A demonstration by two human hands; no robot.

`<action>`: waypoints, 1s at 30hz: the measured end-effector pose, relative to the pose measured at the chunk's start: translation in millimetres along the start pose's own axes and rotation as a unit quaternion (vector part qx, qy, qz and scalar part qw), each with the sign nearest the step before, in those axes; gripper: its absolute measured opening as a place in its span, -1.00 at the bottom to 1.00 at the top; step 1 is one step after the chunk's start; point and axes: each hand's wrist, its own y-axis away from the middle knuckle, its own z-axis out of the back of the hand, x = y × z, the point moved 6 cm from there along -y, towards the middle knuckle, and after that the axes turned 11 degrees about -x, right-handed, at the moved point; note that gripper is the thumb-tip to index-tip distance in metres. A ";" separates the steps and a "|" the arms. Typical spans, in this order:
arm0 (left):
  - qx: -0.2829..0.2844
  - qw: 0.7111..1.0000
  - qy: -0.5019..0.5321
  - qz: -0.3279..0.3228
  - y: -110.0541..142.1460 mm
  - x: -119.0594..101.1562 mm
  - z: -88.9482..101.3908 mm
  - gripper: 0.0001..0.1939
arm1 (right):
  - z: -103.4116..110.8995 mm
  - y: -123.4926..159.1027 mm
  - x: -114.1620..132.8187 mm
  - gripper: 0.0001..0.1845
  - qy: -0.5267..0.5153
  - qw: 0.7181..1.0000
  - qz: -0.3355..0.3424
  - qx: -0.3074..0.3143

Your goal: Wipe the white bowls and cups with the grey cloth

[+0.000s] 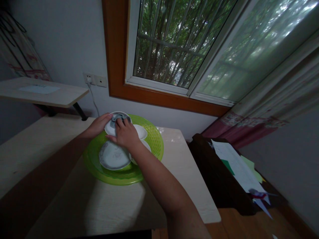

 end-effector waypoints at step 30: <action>0.025 0.999 0.043 0.001 -4.0 8.5 -4.0 -0.51 | -17.3 7.5 1.6 -0.19 -0.058 0.996 0.061 0.000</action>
